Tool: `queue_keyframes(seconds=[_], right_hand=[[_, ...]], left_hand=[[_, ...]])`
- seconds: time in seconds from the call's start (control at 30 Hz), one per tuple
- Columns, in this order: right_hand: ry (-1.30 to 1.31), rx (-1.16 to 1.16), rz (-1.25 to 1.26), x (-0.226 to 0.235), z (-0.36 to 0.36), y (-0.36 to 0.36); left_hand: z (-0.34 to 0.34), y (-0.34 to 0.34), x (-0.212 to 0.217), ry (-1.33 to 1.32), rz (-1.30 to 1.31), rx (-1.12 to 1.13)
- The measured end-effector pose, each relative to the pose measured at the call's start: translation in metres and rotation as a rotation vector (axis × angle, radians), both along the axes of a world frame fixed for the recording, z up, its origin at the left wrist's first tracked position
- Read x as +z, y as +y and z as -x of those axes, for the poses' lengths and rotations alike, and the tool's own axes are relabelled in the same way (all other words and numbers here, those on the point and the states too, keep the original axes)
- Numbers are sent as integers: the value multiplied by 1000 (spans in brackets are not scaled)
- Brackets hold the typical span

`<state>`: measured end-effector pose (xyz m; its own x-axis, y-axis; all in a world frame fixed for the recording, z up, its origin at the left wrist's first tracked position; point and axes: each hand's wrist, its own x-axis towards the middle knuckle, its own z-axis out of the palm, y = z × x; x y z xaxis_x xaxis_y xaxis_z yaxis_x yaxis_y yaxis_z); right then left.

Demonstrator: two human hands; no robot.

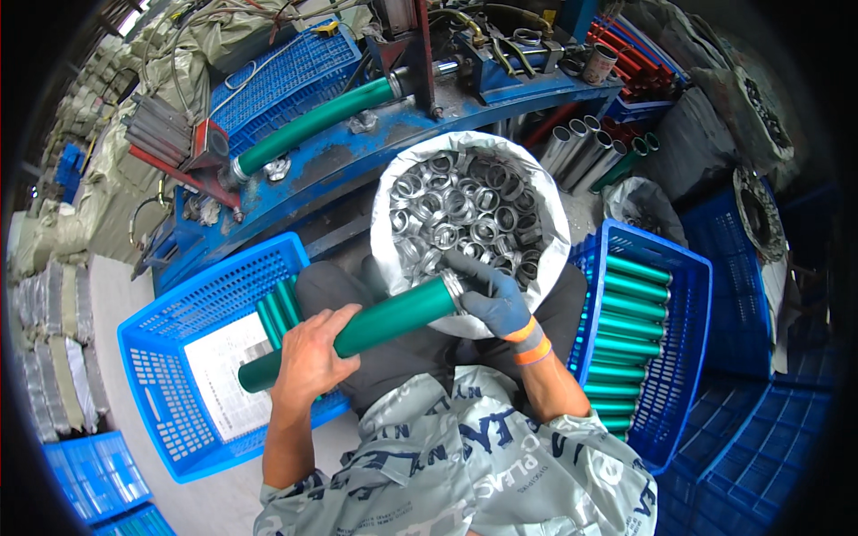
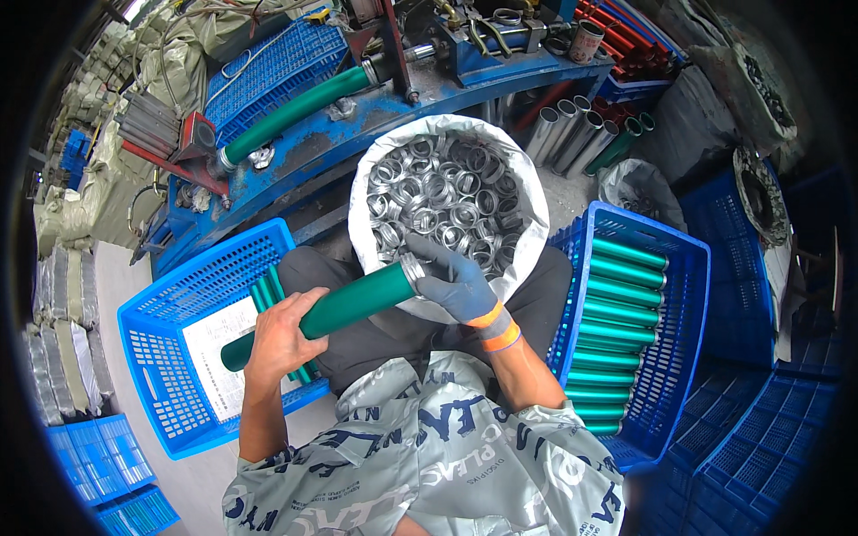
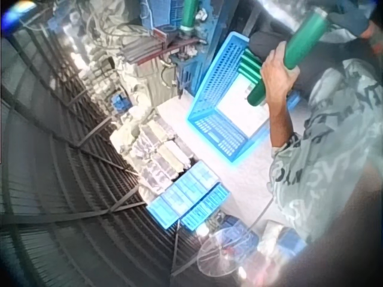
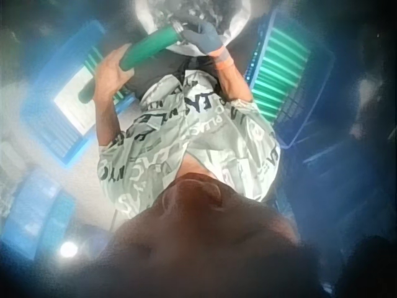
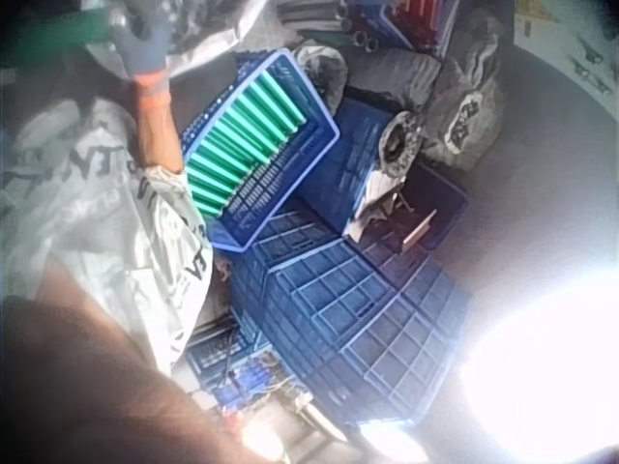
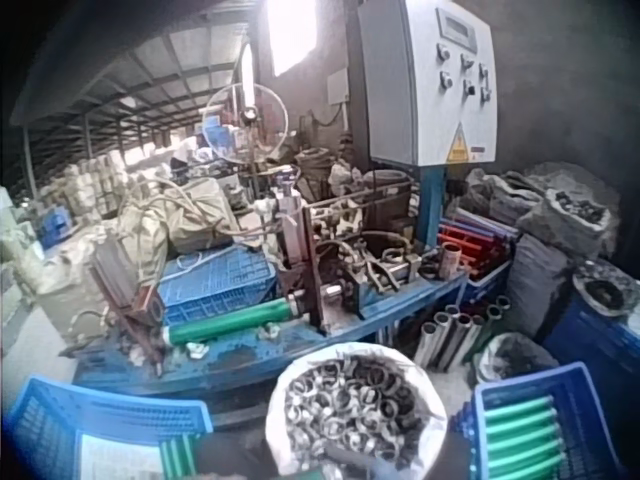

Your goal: The recorder fits metal rings onto green metal pipes and organizes them into a blue crate.

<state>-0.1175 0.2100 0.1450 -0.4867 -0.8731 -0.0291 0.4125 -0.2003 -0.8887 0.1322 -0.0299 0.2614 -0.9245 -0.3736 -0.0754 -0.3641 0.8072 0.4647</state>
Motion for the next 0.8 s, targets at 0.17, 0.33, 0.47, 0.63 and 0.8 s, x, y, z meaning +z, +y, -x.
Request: queue_keyframes(seconds=[0.17,0.33,0.47,0.63,0.8], right_hand=[[98,-67,-156,-3,-8,-1],[19,-101,-199,-9,-14,-5],[8,-166,-236,-17,-18,-15],[-48,-165,-201,-8,-18,-24],[2,-177,228,6,-19,-44]], left_hand=[[1,1,-14,32,3,2],[-4,6,-27,40,85,12],[-4,9,-37,37,109,21],[-5,9,-50,96,74,61],[-8,13,-40,245,18,162]])
